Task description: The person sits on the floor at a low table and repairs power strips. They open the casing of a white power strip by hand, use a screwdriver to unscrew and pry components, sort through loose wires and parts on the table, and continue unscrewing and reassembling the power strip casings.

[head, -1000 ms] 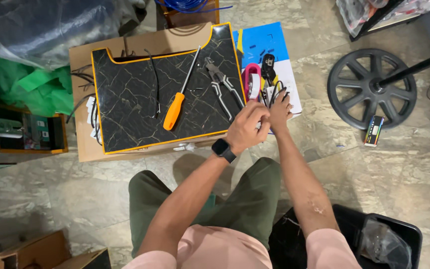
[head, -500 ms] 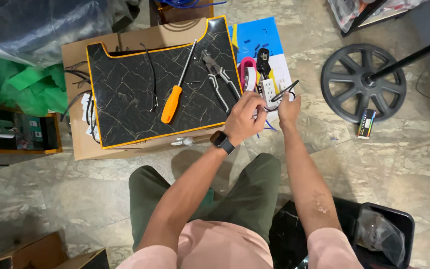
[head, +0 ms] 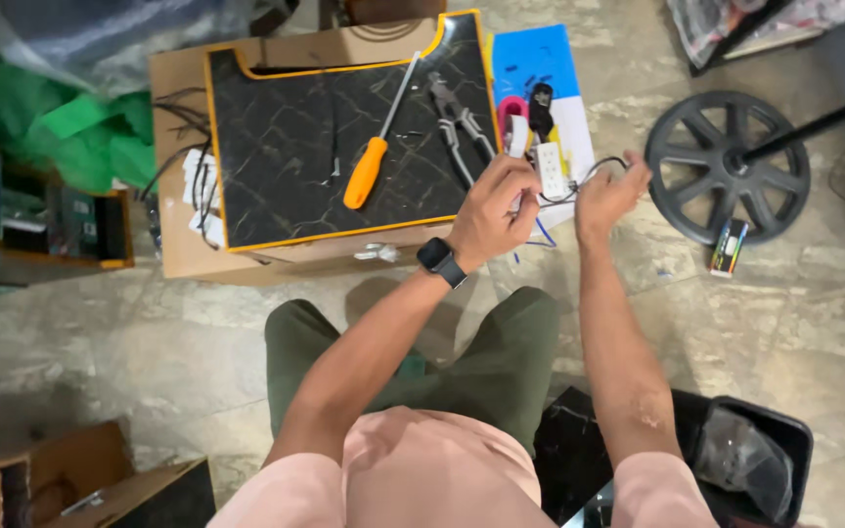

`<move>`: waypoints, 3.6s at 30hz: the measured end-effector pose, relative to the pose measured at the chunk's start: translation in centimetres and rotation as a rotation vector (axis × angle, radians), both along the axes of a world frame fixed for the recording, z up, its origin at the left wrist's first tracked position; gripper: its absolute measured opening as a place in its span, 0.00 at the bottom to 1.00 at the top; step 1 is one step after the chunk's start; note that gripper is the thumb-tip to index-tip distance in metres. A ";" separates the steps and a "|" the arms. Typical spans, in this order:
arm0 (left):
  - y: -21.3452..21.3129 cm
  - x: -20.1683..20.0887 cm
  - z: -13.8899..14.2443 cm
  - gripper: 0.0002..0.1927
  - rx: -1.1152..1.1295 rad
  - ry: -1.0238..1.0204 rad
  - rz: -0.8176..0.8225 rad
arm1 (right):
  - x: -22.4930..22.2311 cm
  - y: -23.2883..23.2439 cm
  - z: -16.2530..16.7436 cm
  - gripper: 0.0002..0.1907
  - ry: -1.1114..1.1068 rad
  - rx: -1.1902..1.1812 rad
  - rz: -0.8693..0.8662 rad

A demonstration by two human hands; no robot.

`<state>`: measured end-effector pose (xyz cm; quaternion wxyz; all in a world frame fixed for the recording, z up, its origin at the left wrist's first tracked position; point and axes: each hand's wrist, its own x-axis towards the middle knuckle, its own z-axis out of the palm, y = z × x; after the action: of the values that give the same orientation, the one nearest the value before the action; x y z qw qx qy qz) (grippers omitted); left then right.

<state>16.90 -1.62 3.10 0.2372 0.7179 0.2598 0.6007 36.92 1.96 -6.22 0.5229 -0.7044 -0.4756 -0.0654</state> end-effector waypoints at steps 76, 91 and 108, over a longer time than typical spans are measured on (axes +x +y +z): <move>2.8 -40.6 -12.9 0.36 -1.317 0.568 0.737 | -39.8 0.6 6.7 0.18 -0.354 -0.197 0.971; 1.0 -42.7 -6.5 0.16 -1.082 0.373 0.568 | -39.9 1.3 5.6 0.16 -0.201 -0.146 0.976; 1.9 -34.2 -5.1 0.23 -0.598 0.106 0.066 | -38.2 1.4 7.2 0.25 0.316 -0.535 0.961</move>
<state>-17.28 0.23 -2.02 0.4044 0.6377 0.4605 0.4666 -1.24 3.37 0.93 0.3621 -0.5181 -0.6584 0.4086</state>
